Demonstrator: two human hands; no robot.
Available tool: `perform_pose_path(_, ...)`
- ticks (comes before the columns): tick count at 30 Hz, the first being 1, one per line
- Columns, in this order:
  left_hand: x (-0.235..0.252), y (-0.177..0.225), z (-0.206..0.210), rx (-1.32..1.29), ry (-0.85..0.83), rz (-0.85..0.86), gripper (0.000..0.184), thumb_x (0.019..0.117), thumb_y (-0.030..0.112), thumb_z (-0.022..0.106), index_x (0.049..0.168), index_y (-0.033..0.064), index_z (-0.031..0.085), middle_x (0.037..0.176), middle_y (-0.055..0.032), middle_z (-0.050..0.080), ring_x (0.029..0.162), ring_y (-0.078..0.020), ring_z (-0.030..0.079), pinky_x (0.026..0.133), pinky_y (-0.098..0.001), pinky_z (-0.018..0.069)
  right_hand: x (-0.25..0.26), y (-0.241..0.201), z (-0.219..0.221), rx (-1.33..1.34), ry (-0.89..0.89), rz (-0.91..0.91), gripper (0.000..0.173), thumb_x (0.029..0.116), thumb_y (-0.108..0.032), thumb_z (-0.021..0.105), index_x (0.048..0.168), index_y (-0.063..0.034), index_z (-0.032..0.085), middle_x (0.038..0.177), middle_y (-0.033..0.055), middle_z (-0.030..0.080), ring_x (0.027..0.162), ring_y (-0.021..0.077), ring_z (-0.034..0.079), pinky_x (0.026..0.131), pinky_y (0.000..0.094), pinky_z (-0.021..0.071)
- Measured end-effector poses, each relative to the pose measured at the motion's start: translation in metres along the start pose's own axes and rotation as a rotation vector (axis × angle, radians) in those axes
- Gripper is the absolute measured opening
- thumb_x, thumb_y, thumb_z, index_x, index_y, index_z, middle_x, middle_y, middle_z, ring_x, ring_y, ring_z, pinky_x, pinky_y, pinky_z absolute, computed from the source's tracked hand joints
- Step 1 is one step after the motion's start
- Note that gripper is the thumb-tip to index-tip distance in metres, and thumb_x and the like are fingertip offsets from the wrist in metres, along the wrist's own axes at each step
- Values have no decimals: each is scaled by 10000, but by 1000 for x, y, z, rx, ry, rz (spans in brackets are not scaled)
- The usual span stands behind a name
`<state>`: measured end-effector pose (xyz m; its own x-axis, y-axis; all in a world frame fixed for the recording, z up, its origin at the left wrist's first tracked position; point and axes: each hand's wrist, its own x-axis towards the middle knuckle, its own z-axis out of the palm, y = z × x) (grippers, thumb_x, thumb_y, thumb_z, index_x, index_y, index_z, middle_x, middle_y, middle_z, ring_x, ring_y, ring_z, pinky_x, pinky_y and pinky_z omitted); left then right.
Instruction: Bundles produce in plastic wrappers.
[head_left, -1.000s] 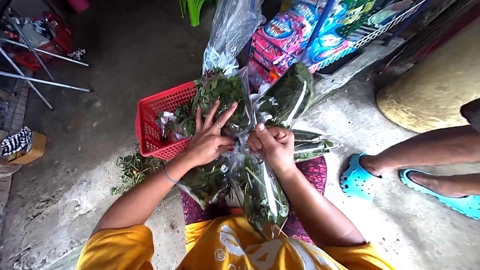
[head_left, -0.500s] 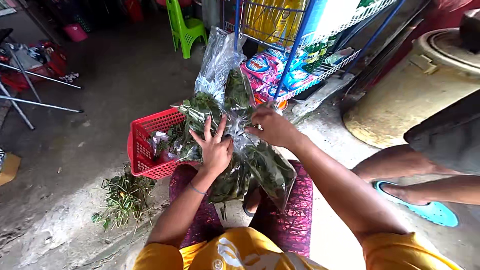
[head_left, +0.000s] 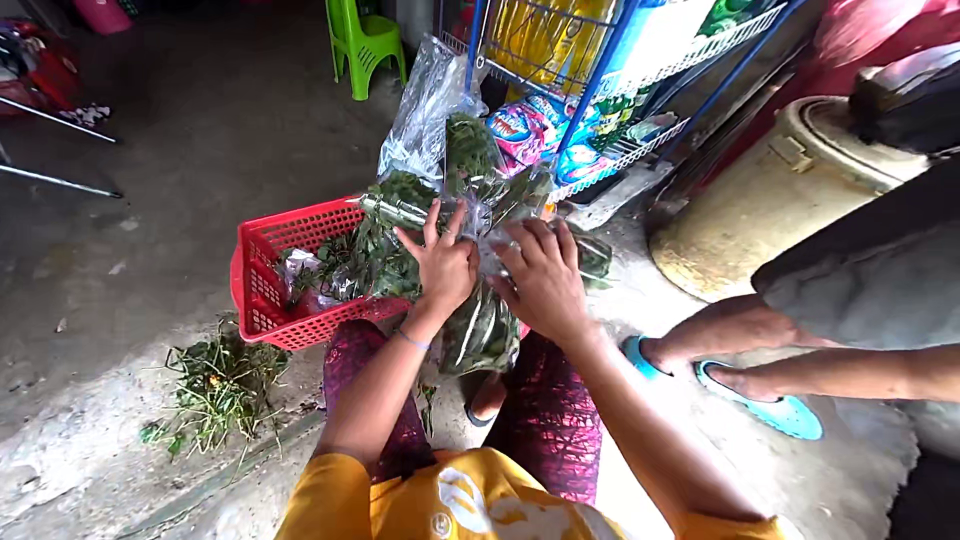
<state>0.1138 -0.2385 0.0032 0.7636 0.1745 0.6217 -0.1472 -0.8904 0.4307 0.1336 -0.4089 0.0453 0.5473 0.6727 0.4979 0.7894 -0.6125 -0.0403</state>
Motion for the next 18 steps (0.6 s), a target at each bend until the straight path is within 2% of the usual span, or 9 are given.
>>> perform_pose_path(2, 2, -7, -13, 0, -34, 15, 199, 938, 158, 655, 817, 76, 791, 1610, -29, 433, 1553, -412, 187, 1081, -832, -55, -12, 14, 6, 40, -102, 38, 287, 980, -236, 665, 1216, -96, 747, 1495, 195, 539, 1458, 509, 354, 1123, 797, 184)
perform_pose_path(4, -4, -10, -17, -6, -25, 36, 186, 926, 136, 663, 806, 66, 785, 1586, -47, 467, 1542, -415, 226, 1075, -839, -54, -12, 12, -4, 114, -92, 77, 226, 968, -219, 677, 1089, -54, 775, 1359, 210, 633, 1338, 517, 485, 1057, 762, 313)
perform_pose_path(6, -10, -9, -16, 10, 14, 56, 176, 918, 130, 663, 808, 69, 786, 1562, -56, 498, 1526, -429, 264, 1070, -846, -40, -4, 6, -9, 142, 21, 95, 203, 943, -153, 693, 1059, -1, 758, 1252, 239, 661, 1194, 495, 577, 946, 677, 438)
perform_pose_path(8, -13, -4, -14, 40, 56, 87, 181, 916, 137, 659, 794, 75, 777, 1553, -58, 508, 1517, -450, 273, 1063, -853, -19, 10, 5, -11, 172, 128, 160, 321, 935, -104, 688, 1218, 47, 679, 1286, 287, 612, 1141, 484, 603, 908, 622, 494)
perform_pose_path(10, -16, 3, -14, 63, 111, 116, 175, 901, 132, 656, 770, 82, 761, 1539, -62, 524, 1504, -459, 297, 1058, -855, 4, 26, 8, -17, 167, 94, 256, 489, 961, -128, 687, 1406, 22, 550, 1380, 291, 542, 1168, 469, 606, 919, 605, 524)
perform_pose_path(11, -17, 5, -14, 65, 137, 127, 167, 890, 126, 661, 757, 83, 753, 1532, -62, 532, 1497, -460, 310, 1058, -853, 8, 32, 10, -18, 164, 34, 280, 481, 964, -147, 695, 1392, 28, 563, 1381, 295, 544, 1206, 488, 580, 942, 635, 498)
perform_pose_path(13, -17, 5, -15, 69, 153, 146, 175, 893, 124, 657, 749, 85, 749, 1521, -51, 546, 1498, -450, 316, 1066, -846, 2, 40, 18, -8, 173, -72, 241, 319, 940, -167, 734, 1177, 42, 690, 1277, 288, 611, 1197, 516, 556, 926, 680, 460)
perform_pose_path(15, -17, -2, -16, 52, 128, 147, 189, 914, 133, 634, 781, 93, 761, 1523, -21, 545, 1518, -411, 293, 1086, -829, -18, 39, 29, 6, 273, -91, 146, 225, 900, -181, 768, 920, 35, 706, 1117, 250, 640, 1105, 486, 570, 875, 661, 460)
perform_pose_path(18, -16, -19, -24, -20, 78, 165, 194, 945, 150, 628, 876, 103, 803, 1506, -11, 563, 1525, -385, 287, 1124, -796, -26, 30, 25, 7, 586, -58, 170, 230, 929, -140, 671, 750, 2, 643, 1043, 172, 645, 1023, 313, 594, 853, 494, 490)
